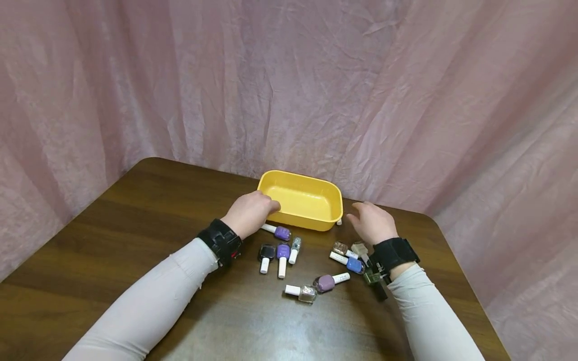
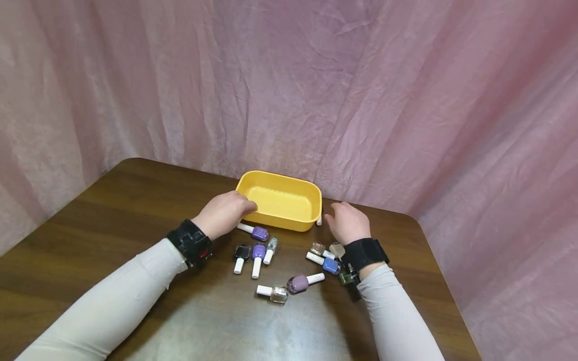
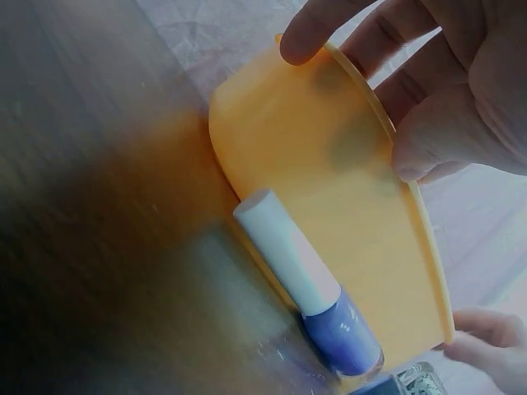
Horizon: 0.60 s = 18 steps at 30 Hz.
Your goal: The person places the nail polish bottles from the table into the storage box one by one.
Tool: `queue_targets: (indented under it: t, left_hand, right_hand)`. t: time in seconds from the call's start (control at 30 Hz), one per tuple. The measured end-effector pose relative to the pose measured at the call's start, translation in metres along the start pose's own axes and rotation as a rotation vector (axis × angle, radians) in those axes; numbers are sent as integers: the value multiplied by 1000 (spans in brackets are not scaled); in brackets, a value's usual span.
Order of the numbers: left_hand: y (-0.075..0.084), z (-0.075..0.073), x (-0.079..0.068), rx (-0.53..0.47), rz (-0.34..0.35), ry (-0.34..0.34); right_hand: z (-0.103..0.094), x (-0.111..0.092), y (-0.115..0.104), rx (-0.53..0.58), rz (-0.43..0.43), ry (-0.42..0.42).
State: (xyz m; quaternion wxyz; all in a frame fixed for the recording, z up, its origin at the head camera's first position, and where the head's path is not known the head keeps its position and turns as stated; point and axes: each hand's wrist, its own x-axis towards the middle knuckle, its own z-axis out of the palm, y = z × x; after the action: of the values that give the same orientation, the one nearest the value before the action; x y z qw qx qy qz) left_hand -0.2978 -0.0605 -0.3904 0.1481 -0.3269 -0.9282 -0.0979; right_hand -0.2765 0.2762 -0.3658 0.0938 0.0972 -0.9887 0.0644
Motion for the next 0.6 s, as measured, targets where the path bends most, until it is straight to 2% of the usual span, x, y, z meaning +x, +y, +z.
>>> queue_targets:
  t: [0.13,0.3,0.5,0.6]
  left_hand:
    - [4,1,1,-9,8,1]
    - [6,7,0,-10,17,-4]
    - [8,8,1,-11,27,-5]
    - [8,8,1,-10,28,1]
  right_hand:
    - [7,13,14,-44,25,-138]
    - [18,28,22,-10,40,-287]
    - [29,41,19,29,62,-322]
    - [30,47,14,2,63,-323]
